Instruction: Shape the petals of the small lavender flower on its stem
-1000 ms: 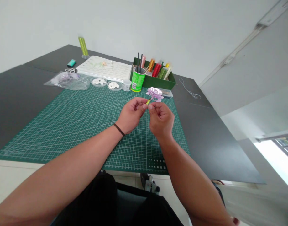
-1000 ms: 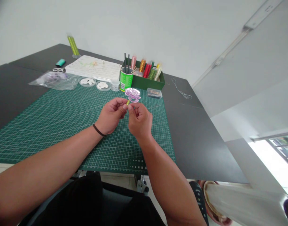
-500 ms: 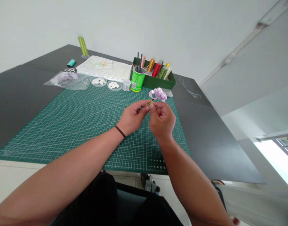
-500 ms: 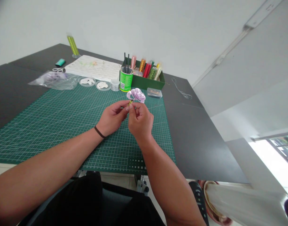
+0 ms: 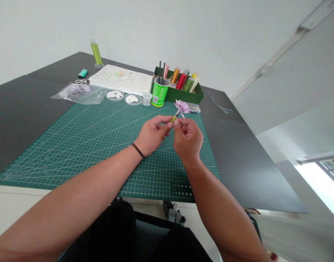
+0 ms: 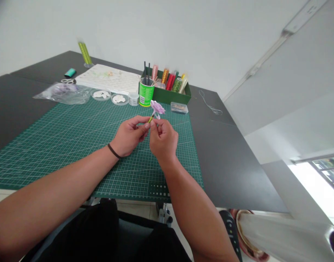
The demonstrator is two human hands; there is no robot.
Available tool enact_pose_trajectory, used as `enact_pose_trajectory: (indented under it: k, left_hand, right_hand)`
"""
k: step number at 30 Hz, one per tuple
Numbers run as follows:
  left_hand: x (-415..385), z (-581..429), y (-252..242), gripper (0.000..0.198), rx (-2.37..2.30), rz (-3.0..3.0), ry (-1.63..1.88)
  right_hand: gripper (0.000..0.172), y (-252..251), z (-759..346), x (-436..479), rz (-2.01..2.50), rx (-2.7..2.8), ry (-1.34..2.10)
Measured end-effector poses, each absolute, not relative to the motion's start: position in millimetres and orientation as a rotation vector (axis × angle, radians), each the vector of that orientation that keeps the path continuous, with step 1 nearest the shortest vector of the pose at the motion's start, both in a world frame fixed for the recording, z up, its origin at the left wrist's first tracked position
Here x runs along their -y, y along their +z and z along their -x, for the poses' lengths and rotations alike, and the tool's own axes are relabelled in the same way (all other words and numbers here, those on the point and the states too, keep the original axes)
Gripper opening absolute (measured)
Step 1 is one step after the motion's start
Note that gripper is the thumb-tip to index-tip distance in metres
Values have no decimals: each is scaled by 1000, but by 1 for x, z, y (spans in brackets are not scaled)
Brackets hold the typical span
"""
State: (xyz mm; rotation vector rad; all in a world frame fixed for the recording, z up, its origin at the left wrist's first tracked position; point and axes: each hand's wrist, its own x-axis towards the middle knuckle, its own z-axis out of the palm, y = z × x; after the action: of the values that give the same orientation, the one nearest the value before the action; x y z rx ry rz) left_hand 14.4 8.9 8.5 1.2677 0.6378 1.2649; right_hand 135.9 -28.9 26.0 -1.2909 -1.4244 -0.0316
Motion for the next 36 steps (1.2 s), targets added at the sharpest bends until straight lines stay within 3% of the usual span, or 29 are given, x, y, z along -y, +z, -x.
enact_pose_trajectory:
  k: [10, 17, 36]
  left_hand:
    - [-8, -17, 11, 31, -495, -1163, 1283]
    - [-3, -16, 19, 13, -523, -1004, 1172]
    - [-7, -14, 19, 27, -563, -982, 1212]
  right_hand:
    - [23, 26, -135, 28, 1304, 1357, 80]
    - [23, 27, -135, 28, 1303, 1309, 155]
    - [21, 28, -137, 30, 1305, 1385, 105]
